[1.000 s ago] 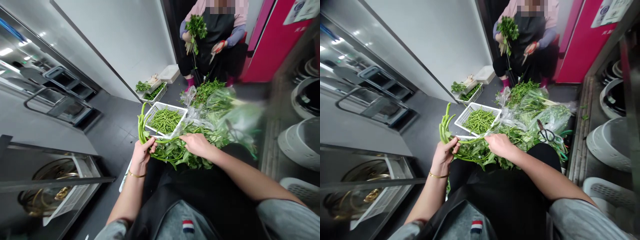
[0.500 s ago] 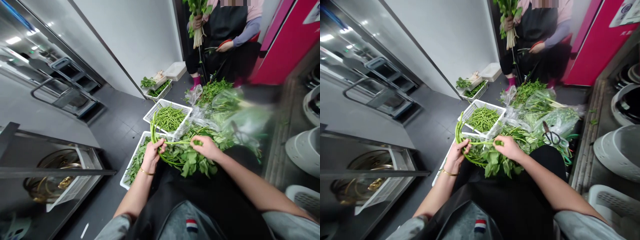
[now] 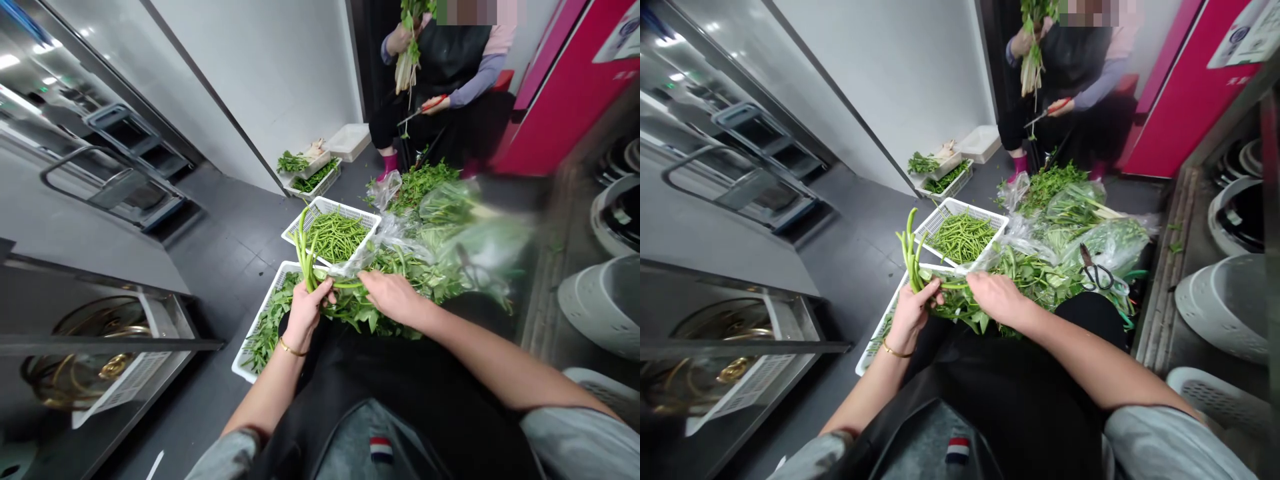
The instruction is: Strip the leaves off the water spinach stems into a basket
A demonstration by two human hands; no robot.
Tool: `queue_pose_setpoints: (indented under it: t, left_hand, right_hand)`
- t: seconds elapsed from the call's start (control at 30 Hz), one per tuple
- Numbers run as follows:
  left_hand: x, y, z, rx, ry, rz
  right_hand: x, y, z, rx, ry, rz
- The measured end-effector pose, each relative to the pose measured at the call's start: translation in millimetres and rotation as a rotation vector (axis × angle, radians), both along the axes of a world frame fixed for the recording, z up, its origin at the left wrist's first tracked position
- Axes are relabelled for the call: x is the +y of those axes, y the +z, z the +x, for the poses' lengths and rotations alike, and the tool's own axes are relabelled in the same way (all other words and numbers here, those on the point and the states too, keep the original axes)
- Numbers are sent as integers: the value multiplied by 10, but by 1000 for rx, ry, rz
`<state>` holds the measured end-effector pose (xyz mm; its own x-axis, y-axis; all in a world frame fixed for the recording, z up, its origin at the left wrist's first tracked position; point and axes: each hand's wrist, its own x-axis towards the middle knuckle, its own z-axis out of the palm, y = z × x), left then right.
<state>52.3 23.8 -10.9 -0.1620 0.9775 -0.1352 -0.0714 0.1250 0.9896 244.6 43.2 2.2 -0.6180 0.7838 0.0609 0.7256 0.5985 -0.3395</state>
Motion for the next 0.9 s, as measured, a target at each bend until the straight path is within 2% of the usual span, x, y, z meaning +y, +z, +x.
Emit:
queue_pose_setpoints:
  t: [0.07,0.13,0.17,0.23,0.3,0.37,0.43,0.57,0.67,0.73,0.8,0.9]
  left_hand:
    - [-17,-35,25,-55,9,-17]
    - [-8,-115,-6,-151,60,-45]
    - [2,-166,-40,-212,102,-62]
    - [21,-267,-123,-310,185,-87]
    - [24,-337,-191,-318,208,-98]
    - [9,-359,-207,-245,140,-105]
    - [-10,-333,-169,-143,33,-114]
    - [-35,-206,-52,-16,-195,-91]
    - [-59,-119,-44,-10,-301,-97]
    - [-72,-97,-93,1,-372,-159]
    - [-63,-107,-180,-10,-400,-233]
    - [13,-147,-351,-173,-221,-225]
  right_hand:
    - [50,-56,-151,-33,101,-1]
    - [84,-132,-103,135,137,-55]
    - [94,-168,-8,279,88,-85]
    - [98,-217,272,563,-132,-123]
    - [87,-228,565,677,-332,-151]
    - [63,-205,733,573,-338,-213]
    - [36,-168,701,386,-229,-261]
    - [71,-116,215,159,17,-216]
    - [209,-118,-70,68,192,-236]
    - [336,-142,-66,52,171,-173]
    - [469,-195,89,63,50,-68]
    - [628,-328,459,-60,-75,-60]
